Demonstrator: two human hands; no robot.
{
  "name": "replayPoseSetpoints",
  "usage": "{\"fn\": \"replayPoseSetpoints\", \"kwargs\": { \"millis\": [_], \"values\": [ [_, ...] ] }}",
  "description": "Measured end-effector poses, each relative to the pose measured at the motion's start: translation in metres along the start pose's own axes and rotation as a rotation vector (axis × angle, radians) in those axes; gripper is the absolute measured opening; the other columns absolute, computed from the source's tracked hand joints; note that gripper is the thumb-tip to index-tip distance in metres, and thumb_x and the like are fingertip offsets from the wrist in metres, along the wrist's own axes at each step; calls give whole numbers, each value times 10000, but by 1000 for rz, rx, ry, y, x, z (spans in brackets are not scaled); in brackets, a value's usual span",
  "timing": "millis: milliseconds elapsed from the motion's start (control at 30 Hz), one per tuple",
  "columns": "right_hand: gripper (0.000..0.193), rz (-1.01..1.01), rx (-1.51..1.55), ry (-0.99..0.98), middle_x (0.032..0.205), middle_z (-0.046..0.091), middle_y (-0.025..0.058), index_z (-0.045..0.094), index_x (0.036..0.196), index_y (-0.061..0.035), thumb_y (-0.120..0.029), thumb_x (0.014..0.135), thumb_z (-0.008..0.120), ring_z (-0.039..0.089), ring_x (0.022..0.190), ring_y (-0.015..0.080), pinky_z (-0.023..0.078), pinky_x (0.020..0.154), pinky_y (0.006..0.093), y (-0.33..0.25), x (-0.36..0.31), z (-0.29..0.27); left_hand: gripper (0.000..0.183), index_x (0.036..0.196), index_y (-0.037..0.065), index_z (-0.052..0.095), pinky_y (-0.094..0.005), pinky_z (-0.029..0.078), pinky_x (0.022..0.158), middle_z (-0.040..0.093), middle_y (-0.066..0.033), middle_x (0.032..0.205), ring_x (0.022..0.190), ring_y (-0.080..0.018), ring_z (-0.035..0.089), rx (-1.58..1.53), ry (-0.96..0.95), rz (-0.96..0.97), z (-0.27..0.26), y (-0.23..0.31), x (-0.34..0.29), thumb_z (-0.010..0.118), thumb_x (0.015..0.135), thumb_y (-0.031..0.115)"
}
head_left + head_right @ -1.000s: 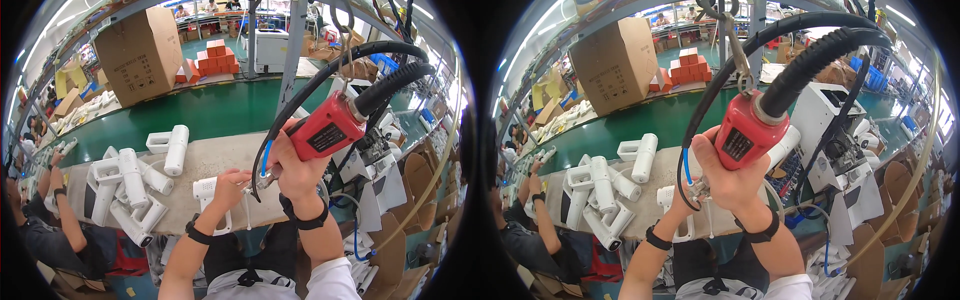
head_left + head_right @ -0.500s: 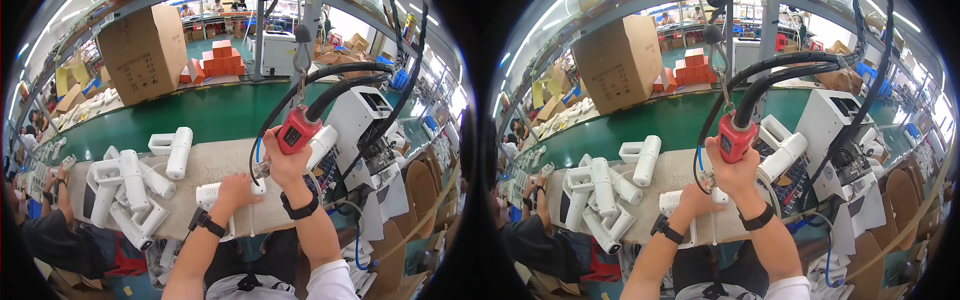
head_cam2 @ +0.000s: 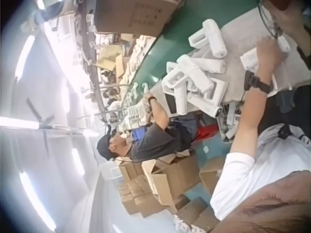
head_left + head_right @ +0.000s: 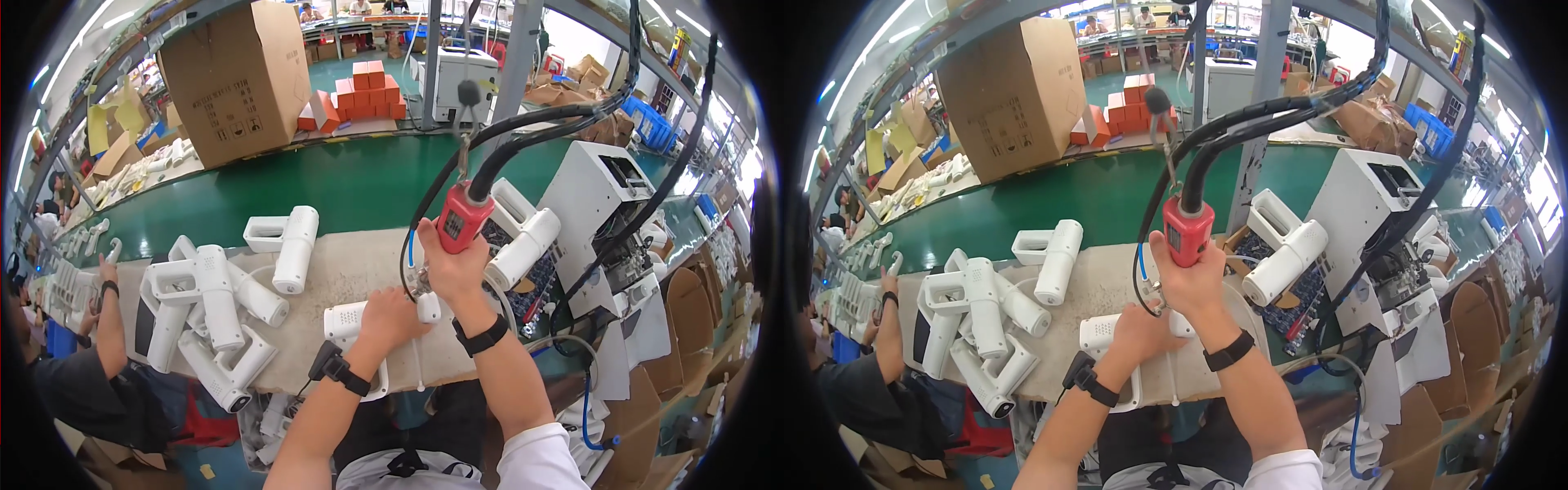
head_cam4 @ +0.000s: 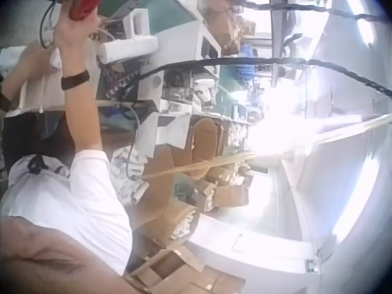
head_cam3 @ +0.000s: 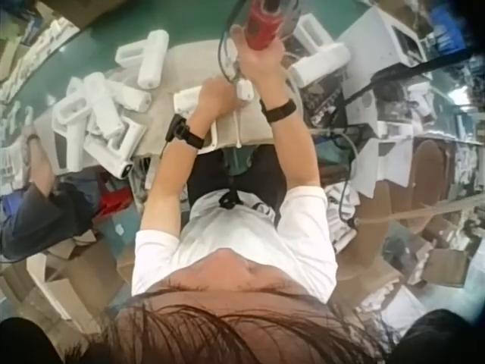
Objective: Assembling white plastic hair dryer housings using a pneumatic screwdriver on a factory production line.
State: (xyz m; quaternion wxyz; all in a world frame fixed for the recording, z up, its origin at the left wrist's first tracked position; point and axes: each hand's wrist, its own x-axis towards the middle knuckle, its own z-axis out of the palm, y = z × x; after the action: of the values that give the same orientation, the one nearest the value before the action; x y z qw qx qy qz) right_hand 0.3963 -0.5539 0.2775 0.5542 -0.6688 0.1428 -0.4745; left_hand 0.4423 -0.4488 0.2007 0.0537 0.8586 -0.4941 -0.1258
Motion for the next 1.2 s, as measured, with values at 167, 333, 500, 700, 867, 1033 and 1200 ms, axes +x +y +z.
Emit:
{"fn": "replayPoseSetpoints", "kwargs": {
  "millis": [167,333,500,700,867,1033,1200],
  "values": [
    [122,-179,26,89,657,578,4,588,849,-15,-93,869,681,527,527,64,397,462,214,-32,-2,-8,519,972,66,664,-387,438,835,632,-93,1003,996,-235,605,-30,101,18,-1,0,-5,682,732,526],
    [94,-99,124,63,652,574,30,582,881,-4,-47,867,663,512,476,81,392,426,217,-82,-14,-19,555,999,67,586,-394,460,780,643,-78,958,917,-246,633,-30,166,35,-7,-1,-15,711,695,515],
    [114,-64,130,40,645,577,22,583,875,-5,-74,867,674,520,487,78,398,439,209,-58,-24,-18,583,975,73,594,-394,460,767,646,-75,918,872,-247,643,-12,182,75,9,-8,-4,746,638,524],
    [127,-32,-30,37,646,576,-8,605,834,-20,-110,869,686,521,512,61,408,468,207,-22,-30,-9,812,1199,99,585,-419,421,877,623,-103,1058,1021,-287,588,-13,172,103,11,-15,-6,747,593,614],
    [137,-37,-15,12,631,576,-6,605,855,-23,-128,868,692,524,514,59,401,460,214,-18,-27,-16,1063,1315,25,451,-474,348,1006,554,-152,1236,1212,-306,485,-48,228,101,-19,-55,-41,818,495,592],
    [109,-107,102,32,606,568,14,596,877,-11,-89,876,672,522,475,82,386,430,216,-75,-18,-7,1054,1276,45,499,-443,404,962,591,-144,1172,1149,-303,537,-129,-15,-26,-21,-75,-56,838,447,601],
    [121,-132,101,19,593,559,24,578,906,-7,-76,876,672,513,462,88,377,423,214,-89,-14,-9,1011,1252,62,524,-429,413,952,609,-133,1119,1094,-304,566,-141,37,-7,-11,-81,-52,836,453,596]
  ]
}}
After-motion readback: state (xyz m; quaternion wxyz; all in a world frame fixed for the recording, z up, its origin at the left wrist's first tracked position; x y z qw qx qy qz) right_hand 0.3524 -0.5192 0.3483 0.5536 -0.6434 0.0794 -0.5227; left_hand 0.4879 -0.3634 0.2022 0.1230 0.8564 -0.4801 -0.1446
